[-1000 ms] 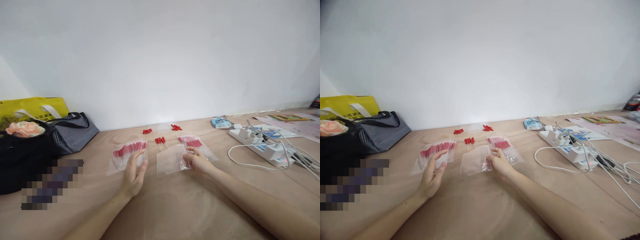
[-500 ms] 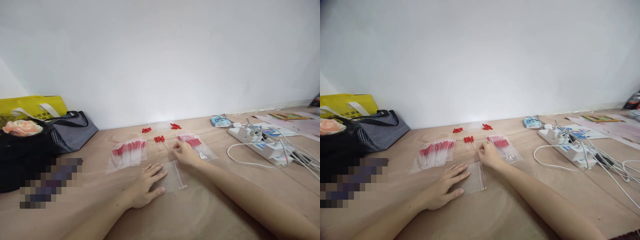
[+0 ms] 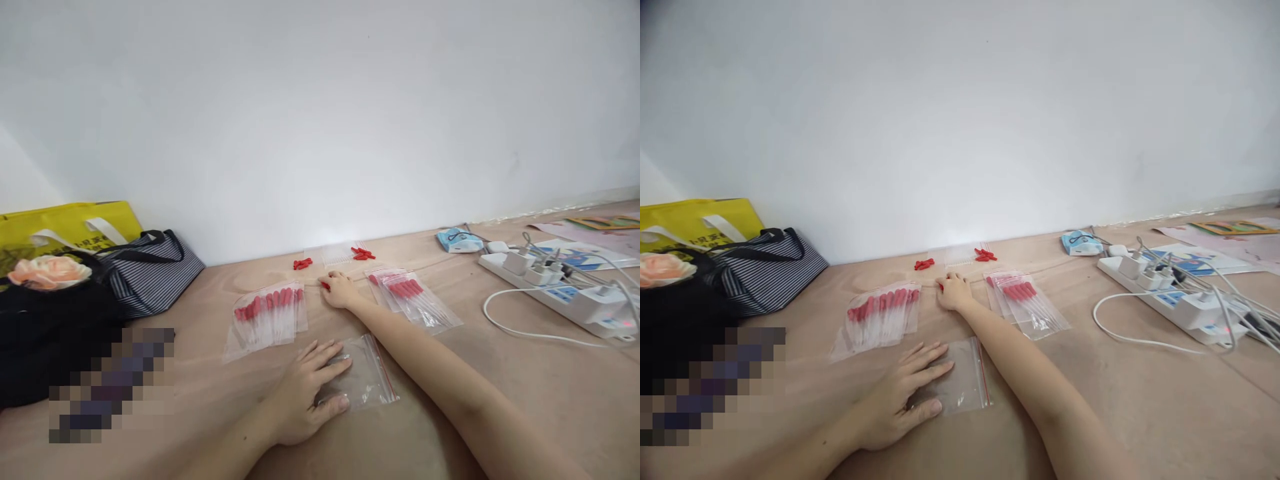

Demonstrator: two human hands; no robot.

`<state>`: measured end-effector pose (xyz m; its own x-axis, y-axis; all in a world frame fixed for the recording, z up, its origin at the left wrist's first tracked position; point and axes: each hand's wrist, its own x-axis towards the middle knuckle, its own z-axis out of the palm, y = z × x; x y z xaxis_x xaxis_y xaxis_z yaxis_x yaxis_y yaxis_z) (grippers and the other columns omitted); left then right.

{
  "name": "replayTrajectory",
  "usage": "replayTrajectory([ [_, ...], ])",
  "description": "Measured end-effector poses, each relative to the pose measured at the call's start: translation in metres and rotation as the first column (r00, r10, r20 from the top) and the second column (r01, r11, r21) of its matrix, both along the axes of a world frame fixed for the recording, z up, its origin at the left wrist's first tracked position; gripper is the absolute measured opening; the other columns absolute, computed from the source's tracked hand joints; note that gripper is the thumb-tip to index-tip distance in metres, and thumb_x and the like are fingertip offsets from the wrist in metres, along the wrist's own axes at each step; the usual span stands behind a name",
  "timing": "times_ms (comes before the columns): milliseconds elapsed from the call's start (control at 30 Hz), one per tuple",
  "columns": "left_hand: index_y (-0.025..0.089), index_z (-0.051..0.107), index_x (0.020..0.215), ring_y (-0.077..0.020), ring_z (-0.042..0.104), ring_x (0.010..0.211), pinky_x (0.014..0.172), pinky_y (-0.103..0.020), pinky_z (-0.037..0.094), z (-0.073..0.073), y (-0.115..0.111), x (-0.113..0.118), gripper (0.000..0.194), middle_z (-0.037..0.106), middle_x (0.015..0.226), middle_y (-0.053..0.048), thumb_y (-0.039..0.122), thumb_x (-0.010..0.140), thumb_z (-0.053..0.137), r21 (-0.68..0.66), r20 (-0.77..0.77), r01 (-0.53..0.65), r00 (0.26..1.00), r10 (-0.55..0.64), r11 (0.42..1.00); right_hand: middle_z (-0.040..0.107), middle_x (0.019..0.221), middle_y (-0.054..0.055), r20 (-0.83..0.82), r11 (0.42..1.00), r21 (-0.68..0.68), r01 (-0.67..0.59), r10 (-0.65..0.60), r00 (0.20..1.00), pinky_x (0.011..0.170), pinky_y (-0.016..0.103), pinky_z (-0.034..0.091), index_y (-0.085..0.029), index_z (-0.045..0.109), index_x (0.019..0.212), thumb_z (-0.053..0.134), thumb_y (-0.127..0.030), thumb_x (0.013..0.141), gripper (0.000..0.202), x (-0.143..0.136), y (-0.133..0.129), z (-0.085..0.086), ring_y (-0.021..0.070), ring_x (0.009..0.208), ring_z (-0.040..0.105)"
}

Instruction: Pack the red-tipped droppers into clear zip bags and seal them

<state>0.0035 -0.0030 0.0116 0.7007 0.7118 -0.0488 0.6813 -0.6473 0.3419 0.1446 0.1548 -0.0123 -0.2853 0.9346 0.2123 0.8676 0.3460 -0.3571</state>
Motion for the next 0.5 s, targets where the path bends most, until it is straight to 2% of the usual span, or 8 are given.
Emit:
replayTrajectory([
  [167, 0.028, 0.039, 0.127, -0.0249, 0.026, 0.127, 0.103, -0.051, 0.02, 0.0, 0.0, 0.0, 0.048, 0.03, 0.138, -0.004, 0.045, 0.083, 0.045, -0.007, 0.015, -0.01, 1.0, 0.01, 1.0, 0.051, 0.108, 0.013, 0.038, 0.999, 0.006, 0.051, -0.051, 0.998, 0.081, 0.032, 0.035, -0.017, 0.051, 0.11, 0.04, -0.022, 0.08, 0.033, 0.009, -0.002, -0.002, 0.0213, 0.097, 0.049],
  [333, 0.029, 0.039, 0.126, -0.0247, 0.027, 0.126, 0.103, -0.051, 0.021, -0.003, 0.0, -0.001, 0.047, 0.032, 0.138, -0.004, 0.045, 0.083, 0.044, 0.022, 0.052, 0.006, 0.999, -0.007, 1.0, 0.053, 0.105, 0.013, 0.068, 0.995, 0.035, 0.098, -0.1, 0.993, 0.081, 0.031, 0.035, -0.016, 0.05, 0.108, 0.037, -0.014, 0.08, 0.031, 0.009, -0.009, 0.0, 0.0216, 0.096, 0.049],
  [500, 0.028, 0.04, 0.126, -0.0246, 0.027, 0.126, 0.102, -0.051, 0.021, -0.002, 0.0, -0.001, 0.047, 0.032, 0.137, -0.005, 0.045, 0.083, 0.045, 0.015, 0.038, -0.008, 0.999, 0.008, 1.0, 0.05, 0.109, 0.018, 0.079, 0.967, 0.042, 0.251, -0.254, 0.964, 0.079, 0.037, 0.035, -0.013, 0.048, 0.11, 0.032, -0.005, 0.078, 0.037, 0.018, -0.017, -0.003, 0.0266, 0.102, 0.045],
])
